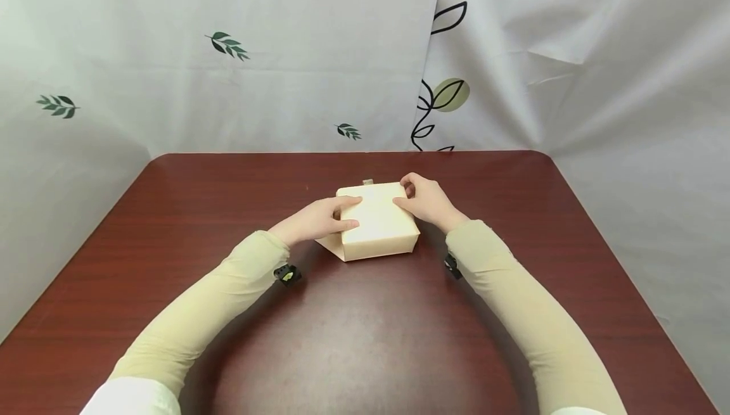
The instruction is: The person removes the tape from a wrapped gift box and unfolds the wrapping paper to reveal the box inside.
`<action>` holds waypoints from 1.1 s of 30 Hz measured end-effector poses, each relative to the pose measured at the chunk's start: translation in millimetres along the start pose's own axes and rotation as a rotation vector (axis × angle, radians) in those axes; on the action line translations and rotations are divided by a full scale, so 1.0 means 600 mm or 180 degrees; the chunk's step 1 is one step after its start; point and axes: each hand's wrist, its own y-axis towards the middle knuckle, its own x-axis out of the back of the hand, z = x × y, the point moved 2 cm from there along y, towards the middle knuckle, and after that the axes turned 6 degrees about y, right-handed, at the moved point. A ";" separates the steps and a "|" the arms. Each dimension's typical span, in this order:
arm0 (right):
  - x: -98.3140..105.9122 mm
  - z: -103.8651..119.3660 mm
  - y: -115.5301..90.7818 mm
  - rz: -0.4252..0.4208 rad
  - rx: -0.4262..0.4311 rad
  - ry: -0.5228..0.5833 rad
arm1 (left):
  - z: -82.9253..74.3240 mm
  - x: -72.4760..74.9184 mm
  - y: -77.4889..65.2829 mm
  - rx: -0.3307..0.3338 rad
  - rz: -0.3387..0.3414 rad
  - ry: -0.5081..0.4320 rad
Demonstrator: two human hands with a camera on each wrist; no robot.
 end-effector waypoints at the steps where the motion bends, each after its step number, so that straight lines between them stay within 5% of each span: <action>1: 0.000 0.000 -0.001 0.0011 -0.0007 -0.0014 | 0.000 -0.001 0.001 -0.0007 -0.0020 -0.0037; 12: 0.031 0.037 -0.002 -0.0018 0.0298 -0.0275 | 0.009 -0.005 0.006 0.0030 -0.0120 -0.0799; 24: 0.000 0.079 0.014 0.0281 0.0309 -0.0920 | 0.015 -0.004 0.004 0.0143 -0.0179 -0.0707; 33: -0.011 0.097 0.013 0.0177 0.0231 -0.1350 | 0.011 -0.005 0.006 0.0083 -0.0234 -0.0712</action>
